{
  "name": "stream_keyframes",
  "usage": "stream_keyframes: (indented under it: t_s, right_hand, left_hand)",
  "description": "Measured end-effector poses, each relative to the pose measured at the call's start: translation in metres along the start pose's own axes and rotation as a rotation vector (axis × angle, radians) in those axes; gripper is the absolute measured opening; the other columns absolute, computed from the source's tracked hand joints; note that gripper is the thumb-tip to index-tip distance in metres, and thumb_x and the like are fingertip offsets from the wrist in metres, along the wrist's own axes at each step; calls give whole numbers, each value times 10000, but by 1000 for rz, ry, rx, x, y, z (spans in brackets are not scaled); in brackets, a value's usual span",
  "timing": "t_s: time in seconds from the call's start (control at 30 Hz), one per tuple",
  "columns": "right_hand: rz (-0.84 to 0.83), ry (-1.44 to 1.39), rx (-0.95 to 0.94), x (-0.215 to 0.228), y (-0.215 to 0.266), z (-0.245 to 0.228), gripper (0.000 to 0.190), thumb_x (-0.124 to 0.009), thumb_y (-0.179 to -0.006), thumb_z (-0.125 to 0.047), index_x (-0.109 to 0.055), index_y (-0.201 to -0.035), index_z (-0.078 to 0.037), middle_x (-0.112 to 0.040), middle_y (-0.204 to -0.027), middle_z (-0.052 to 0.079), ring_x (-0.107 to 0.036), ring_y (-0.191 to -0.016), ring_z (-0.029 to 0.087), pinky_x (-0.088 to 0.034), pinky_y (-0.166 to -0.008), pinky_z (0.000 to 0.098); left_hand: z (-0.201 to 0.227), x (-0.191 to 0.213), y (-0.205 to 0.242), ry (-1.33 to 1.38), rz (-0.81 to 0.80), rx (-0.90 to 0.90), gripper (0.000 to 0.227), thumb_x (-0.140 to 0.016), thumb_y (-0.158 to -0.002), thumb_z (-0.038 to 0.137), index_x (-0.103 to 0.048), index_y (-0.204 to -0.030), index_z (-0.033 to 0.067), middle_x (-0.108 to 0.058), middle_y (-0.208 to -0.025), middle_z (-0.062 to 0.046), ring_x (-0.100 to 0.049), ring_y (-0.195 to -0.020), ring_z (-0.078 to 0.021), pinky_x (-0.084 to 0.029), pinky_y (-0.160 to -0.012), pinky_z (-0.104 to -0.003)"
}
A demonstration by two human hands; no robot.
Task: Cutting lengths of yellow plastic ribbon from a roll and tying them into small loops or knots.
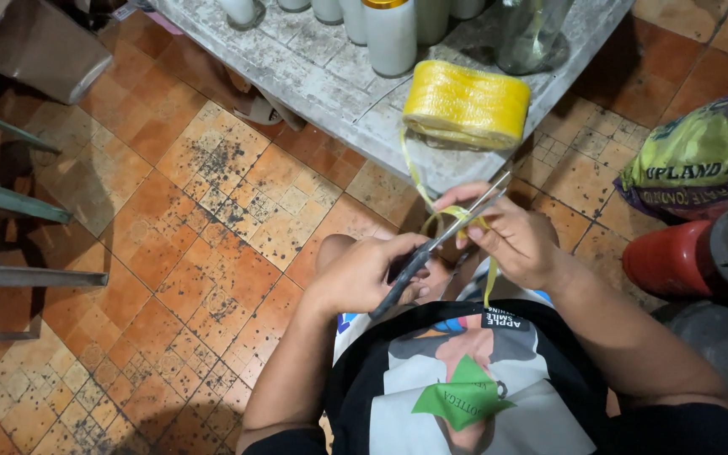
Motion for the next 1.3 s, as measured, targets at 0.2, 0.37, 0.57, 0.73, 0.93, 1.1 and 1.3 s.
stream_keyframes:
  t_s: [0.2, 0.37, 0.57, 0.73, 0.93, 1.1, 1.3]
  right_hand:
    - [-19, 149, -41, 1, -9, -18, 386, -462, -1052, -231, -727, -881, -8, -671, -1316, 130, -749, -764, 203, -596, -707, 321]
    - [-49, 72, 4, -1, -10, -24, 434, -441, -1052, -199, -693, -799, 47, -597, -1420, 220, -730, -919, 294, -610, -739, 375]
    - [-41, 222, -49, 2, 3, 3, 451, -451, -1062, -285, -729, -778, -74, -699, -1326, 54, -738, -898, 202, -579, -766, 309]
    - [-66, 193, -41, 1, -2, -2, 378, -444, -1075, -207, -746, -923, -39, -719, -1106, 91, -719, -821, 239, -570, -785, 363]
    - [-102, 247, -126, -2, 5, 23, 294, -470, -1060, -223, -716, -1182, -119, -734, -896, -6, -680, -720, 184, -549, -754, 330]
    - [-106, 232, -131, -2, 4, 25, 289, -471, -1065, -227, -715, -1165, -107, -725, -874, 13, -656, -724, 208, -542, -765, 338]
    - [-81, 199, -115, -3, 4, 30, 284, -461, -1070, -207, -722, -1107, -103, -718, -832, -5, -635, -700, 178, -535, -730, 303]
  left_hand:
    - [-15, -4, -3, 43, -19, 6, 498, -790, -776, 366, -650, -1219, 188, -785, -826, -87, -763, -762, -339, -589, -722, -449]
    - [-6, -4, -2, 88, -38, -16, 485, -776, -806, 305, -640, -1238, 131, -787, -860, -126, -747, -715, -331, -578, -705, -450]
    - [-13, -9, -4, 113, -41, -14, 496, -798, -795, 318, -654, -1236, 141, -778, -837, -95, -757, -739, -303, -593, -697, -406]
    - [-5, -3, -10, 60, -10, -38, 550, -775, -776, 303, -616, -1281, 156, -772, -882, -135, -753, -803, -377, -592, -706, -468]
    - [-6, -3, -9, 48, -7, -19, 642, -754, -748, 242, -572, -1357, 154, -738, -862, -174, -732, -802, -406, -578, -726, -492]
    - [-3, -3, -10, 32, -15, -1, 697, -725, -743, 205, -536, -1413, 157, -722, -840, -202, -726, -805, -429, -570, -723, -506]
    - [-10, -5, -15, 21, -22, 1, 649, -684, -755, 171, -544, -1388, 154, -721, -810, -194, -721, -796, -440, -561, -723, -519]
Point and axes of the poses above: each hand's wrist, its own y-axis away from the middle knuckle, its own x-axis out of the back of the hand, z = x × y, the point moved 9 cm from there along -y, towards the middle knuckle
